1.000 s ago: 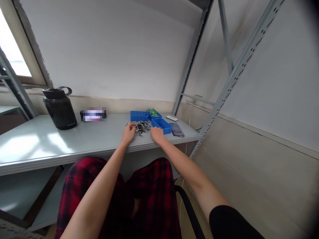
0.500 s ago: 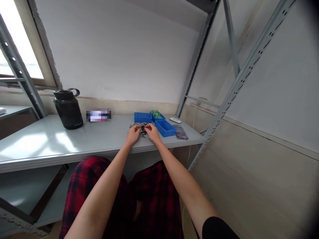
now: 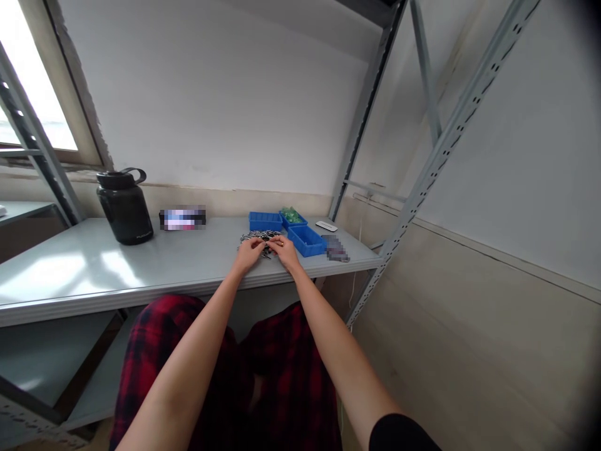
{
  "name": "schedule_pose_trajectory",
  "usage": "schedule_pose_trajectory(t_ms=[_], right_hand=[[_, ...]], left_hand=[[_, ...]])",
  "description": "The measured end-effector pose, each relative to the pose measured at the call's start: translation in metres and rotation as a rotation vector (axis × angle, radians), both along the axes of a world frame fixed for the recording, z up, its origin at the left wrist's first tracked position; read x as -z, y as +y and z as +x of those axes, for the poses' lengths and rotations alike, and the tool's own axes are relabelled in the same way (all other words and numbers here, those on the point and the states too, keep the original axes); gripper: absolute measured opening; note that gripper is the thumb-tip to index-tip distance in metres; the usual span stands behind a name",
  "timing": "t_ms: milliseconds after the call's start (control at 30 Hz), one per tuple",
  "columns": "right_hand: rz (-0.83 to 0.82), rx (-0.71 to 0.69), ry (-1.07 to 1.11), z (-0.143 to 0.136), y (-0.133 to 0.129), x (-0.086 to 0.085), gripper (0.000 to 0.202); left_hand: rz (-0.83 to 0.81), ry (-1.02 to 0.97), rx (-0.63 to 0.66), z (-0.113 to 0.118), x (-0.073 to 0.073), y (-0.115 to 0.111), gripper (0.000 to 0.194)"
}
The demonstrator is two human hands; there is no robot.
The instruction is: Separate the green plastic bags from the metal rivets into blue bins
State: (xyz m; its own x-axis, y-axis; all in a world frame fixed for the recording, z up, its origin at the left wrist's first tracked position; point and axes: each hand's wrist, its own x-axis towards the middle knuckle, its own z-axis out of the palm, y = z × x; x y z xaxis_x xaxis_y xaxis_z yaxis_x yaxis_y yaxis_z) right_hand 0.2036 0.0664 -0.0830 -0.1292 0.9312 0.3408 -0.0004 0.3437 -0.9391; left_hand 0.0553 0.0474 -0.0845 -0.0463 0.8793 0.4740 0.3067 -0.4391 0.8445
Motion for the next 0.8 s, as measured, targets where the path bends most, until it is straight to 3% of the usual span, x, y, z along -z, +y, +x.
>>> schedule_pose_trajectory(t_ms=[400,800], right_hand=[[-0.028,0.072,-0.045,0.001,-0.006,-0.003,0.024],[0.014,0.044,-0.089,-0.002,-0.008,-0.004,0.014]], left_hand=[[0.029,-0.067,-0.057,-0.003,0.01,0.013,0.018],[0.02,-0.187,-0.037,-0.004,0.004,0.008,0.032]])
